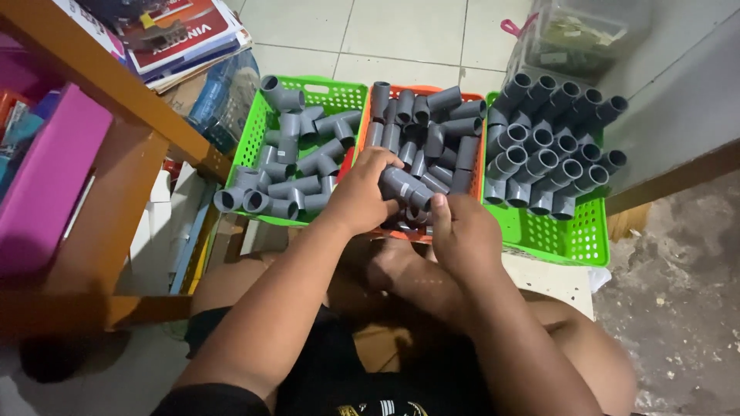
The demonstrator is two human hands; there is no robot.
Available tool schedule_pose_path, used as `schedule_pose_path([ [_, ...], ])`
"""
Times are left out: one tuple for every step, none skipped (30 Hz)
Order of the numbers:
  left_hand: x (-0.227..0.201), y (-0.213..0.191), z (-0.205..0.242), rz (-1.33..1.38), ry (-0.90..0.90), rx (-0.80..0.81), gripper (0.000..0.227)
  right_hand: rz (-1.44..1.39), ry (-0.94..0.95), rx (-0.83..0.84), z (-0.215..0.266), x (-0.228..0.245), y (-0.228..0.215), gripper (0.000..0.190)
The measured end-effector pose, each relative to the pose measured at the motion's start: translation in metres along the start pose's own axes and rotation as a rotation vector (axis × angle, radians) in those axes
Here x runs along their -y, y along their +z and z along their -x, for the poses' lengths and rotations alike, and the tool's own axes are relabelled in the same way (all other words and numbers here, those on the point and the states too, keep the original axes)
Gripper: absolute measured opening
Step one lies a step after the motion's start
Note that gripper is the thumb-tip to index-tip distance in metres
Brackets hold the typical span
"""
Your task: Sorting and inspecting various PVC pipe fittings from plastic baskets on the floor.
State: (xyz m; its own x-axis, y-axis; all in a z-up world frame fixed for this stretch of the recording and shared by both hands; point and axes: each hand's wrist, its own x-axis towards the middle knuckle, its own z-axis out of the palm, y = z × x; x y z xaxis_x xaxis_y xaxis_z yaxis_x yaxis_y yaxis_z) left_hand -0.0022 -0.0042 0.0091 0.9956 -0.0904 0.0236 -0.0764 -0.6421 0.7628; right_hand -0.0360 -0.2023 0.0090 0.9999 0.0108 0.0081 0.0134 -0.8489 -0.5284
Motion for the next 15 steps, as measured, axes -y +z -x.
schedule_pose_path([
  [0.002, 0.001, 0.000, 0.008, 0.021, -0.010, 0.061, -0.051, -0.063, -0.061, 0.002, -0.001, -0.001, 0.036],
  [0.004, 0.001, -0.001, 0.017, 0.042, -0.023, 0.061, -0.102, -0.130, -0.123, 0.003, -0.001, -0.002, 0.026],
  [0.004, 0.000, -0.003, 0.017, 0.042, -0.028, 0.061, -0.101, -0.134, -0.124, 0.002, 0.000, -0.001, 0.026],
  [0.003, -0.001, -0.003, 0.010, 0.033, -0.039, 0.061, -0.157, -0.158, -0.184, 0.002, 0.000, 0.000, 0.028],
  [0.003, -0.001, -0.003, 0.004, 0.023, -0.049, 0.061, -0.212, -0.182, -0.244, 0.002, -0.001, 0.002, 0.038],
  [0.004, 0.001, -0.002, 0.005, 0.024, -0.052, 0.061, -0.211, -0.186, -0.245, 0.003, -0.001, 0.002, 0.038],
  [0.006, 0.002, -0.002, 0.019, 0.017, -0.054, 0.061, -0.214, -0.279, -0.320, 0.003, -0.002, 0.002, 0.029],
  [0.007, 0.003, 0.000, 0.030, 0.007, -0.057, 0.061, -0.220, -0.373, -0.392, 0.003, -0.001, 0.003, 0.021],
  [0.009, 0.003, -0.002, 0.030, 0.004, -0.061, 0.061, -0.221, -0.377, -0.390, 0.001, -0.001, 0.004, 0.021],
  [0.011, 0.004, -0.003, 0.052, -0.002, -0.079, 0.060, -0.231, -0.473, -0.431, -0.001, -0.002, 0.005, 0.017],
  [0.013, 0.006, -0.004, 0.073, -0.008, -0.096, 0.059, -0.241, -0.570, -0.471, -0.002, -0.002, 0.005, 0.016],
  [0.013, 0.005, -0.003, 0.074, -0.007, -0.097, 0.059, -0.240, -0.571, -0.472, -0.002, -0.002, 0.004, 0.016],
  [0.013, 0.005, -0.003, 0.069, 0.015, -0.101, 0.059, -0.233, -0.572, -0.476, -0.002, -0.001, 0.003, 0.020],
  [0.013, 0.005, -0.002, 0.064, 0.035, -0.101, 0.059, -0.225, -0.569, -0.478, -0.001, -0.001, 0.003, 0.025],
  [0.013, 0.004, -0.002, 0.064, 0.035, -0.099, 0.059, -0.225, -0.567, -0.478, -0.001, 0.001, 0.001, 0.025],
])
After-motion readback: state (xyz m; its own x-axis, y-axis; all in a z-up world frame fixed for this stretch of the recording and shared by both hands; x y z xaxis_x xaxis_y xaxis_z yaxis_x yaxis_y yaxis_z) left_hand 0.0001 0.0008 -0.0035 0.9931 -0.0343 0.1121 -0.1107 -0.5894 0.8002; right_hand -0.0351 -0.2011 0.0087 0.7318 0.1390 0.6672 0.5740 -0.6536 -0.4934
